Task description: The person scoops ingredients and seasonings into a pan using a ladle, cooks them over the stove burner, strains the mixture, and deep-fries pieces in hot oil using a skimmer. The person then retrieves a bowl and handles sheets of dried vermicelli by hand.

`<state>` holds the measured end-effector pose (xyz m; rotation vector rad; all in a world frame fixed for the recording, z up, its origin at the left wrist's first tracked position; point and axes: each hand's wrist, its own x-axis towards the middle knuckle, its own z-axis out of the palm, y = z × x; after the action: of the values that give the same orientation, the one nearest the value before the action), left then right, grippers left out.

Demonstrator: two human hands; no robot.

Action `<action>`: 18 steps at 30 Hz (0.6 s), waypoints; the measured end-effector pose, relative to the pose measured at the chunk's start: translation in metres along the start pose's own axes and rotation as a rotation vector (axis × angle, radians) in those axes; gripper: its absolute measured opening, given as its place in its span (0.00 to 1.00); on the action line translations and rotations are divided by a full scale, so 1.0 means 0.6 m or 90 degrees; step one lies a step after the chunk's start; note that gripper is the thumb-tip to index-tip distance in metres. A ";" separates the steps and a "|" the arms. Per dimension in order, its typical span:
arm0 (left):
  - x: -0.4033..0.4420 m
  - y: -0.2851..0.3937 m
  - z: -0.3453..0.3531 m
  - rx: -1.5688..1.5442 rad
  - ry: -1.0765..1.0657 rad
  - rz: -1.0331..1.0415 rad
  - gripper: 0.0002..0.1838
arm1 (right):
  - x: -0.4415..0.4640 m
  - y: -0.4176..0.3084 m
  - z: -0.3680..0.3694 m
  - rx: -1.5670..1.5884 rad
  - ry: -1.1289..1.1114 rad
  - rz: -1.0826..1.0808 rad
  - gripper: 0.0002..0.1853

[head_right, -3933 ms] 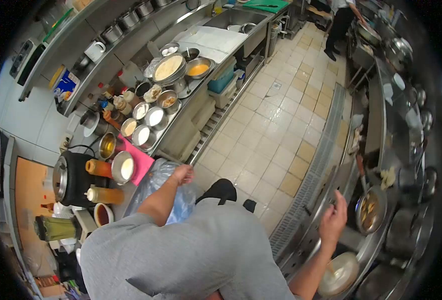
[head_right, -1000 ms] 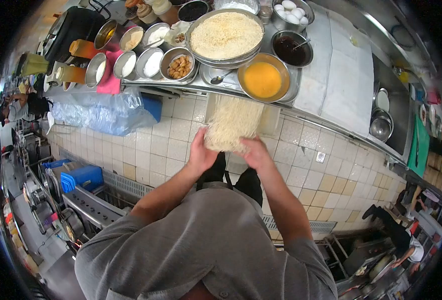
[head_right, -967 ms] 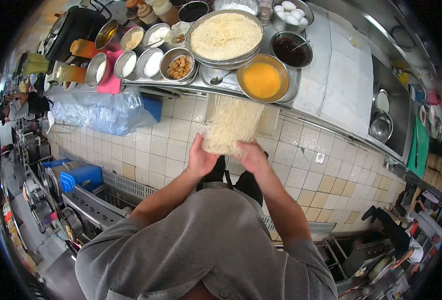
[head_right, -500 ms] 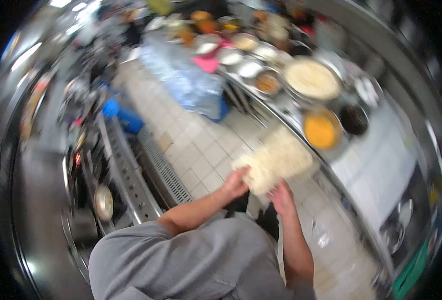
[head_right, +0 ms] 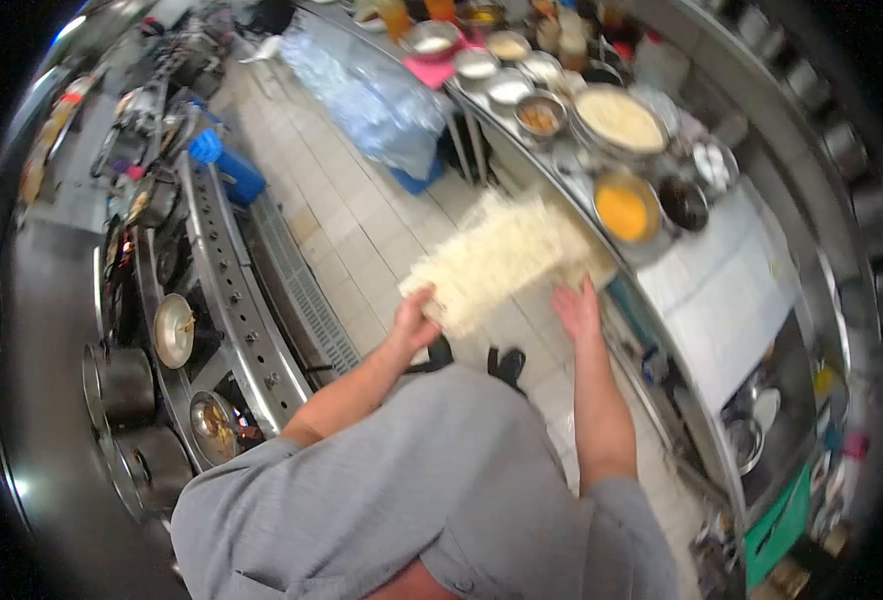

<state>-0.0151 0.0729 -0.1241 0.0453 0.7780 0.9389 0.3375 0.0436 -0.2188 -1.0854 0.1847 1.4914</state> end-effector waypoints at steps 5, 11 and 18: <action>-0.047 0.067 -0.040 -0.010 -0.060 0.026 0.26 | -0.005 -0.009 0.022 -0.014 0.061 -0.003 0.48; -0.071 0.140 -0.071 -0.034 -0.103 0.018 0.30 | -0.013 0.016 0.065 -0.034 0.086 -0.022 0.39; -0.090 0.210 -0.072 -0.048 -0.122 0.068 0.28 | -0.092 0.081 0.224 -0.226 0.028 -0.067 0.25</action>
<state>-0.1494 0.0976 -0.0792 0.1109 0.5670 1.0482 0.2191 0.0813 -0.1288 -1.3888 -0.1108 1.4382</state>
